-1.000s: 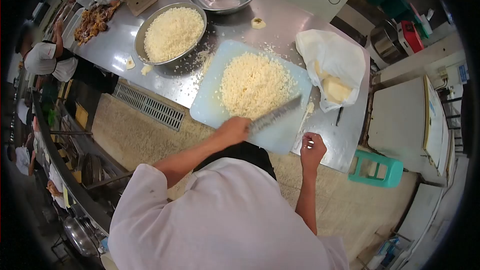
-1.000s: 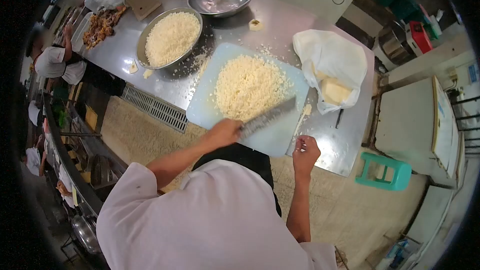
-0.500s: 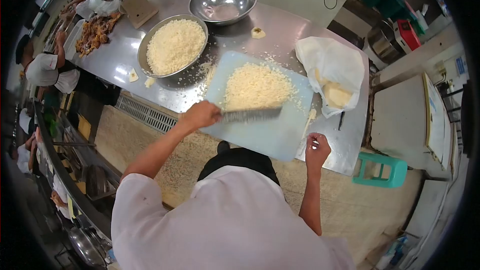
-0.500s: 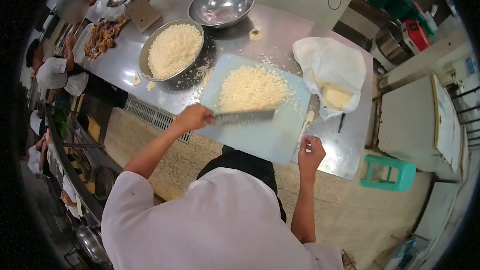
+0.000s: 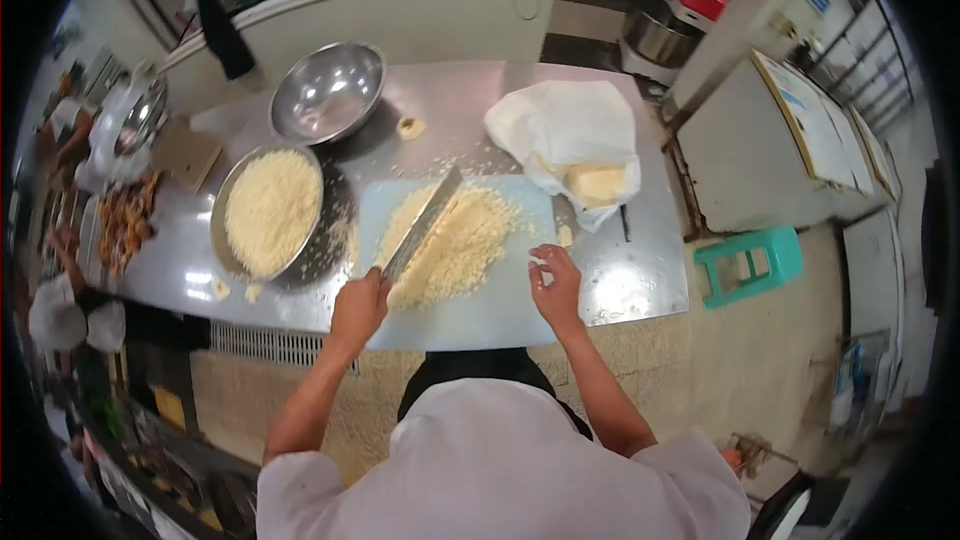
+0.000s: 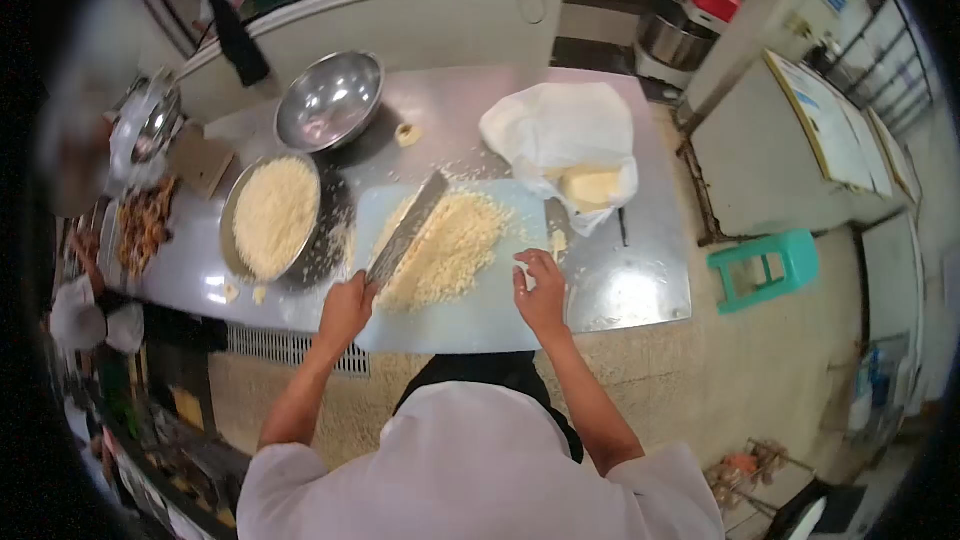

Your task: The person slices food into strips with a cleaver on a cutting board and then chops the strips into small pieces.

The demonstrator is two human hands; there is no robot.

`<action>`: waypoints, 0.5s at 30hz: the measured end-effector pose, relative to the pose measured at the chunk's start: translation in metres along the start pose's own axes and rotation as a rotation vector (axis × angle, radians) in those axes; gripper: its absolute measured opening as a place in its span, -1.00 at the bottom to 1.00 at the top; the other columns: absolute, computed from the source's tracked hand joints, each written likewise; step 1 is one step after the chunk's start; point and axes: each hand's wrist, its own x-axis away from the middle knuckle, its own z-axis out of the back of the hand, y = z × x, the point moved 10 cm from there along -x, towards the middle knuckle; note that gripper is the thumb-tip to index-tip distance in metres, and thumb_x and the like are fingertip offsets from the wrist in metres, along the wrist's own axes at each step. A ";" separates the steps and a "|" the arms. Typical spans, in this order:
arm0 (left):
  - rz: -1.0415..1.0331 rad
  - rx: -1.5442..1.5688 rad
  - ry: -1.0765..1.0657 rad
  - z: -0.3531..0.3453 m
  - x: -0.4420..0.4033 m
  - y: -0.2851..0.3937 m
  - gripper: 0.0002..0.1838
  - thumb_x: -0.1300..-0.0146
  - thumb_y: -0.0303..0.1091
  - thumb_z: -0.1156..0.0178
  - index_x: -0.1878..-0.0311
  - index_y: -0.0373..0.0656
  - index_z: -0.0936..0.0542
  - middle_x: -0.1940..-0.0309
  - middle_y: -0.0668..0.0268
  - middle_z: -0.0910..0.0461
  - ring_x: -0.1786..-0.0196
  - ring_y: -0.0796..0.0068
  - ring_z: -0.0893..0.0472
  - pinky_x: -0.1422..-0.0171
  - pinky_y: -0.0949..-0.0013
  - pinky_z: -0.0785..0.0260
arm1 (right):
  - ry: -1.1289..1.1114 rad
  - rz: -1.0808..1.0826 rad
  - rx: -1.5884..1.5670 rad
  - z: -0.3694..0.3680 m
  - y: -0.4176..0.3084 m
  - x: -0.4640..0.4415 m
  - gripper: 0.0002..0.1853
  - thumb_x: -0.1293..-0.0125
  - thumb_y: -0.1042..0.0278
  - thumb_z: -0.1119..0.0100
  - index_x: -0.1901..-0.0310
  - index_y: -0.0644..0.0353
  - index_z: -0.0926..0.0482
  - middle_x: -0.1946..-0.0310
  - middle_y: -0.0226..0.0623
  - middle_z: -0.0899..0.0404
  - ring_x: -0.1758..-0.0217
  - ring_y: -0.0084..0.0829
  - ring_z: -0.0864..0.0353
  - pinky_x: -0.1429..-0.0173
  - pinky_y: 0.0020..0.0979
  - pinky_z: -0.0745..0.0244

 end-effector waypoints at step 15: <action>-0.019 -0.154 0.176 0.013 -0.099 -0.097 -0.77 -0.27 -0.31 -0.08 0.38 -0.28 -0.57 0.47 -0.14 -0.59 0.36 -0.17 -0.62 0.23 -0.11 -0.46 | -0.167 0.117 0.107 -0.161 0.035 -0.055 -0.53 -0.43 0.18 0.02 -0.24 0.30 -0.41 -0.25 0.13 -0.38 -0.34 0.07 -0.31 -0.43 -0.05 -0.13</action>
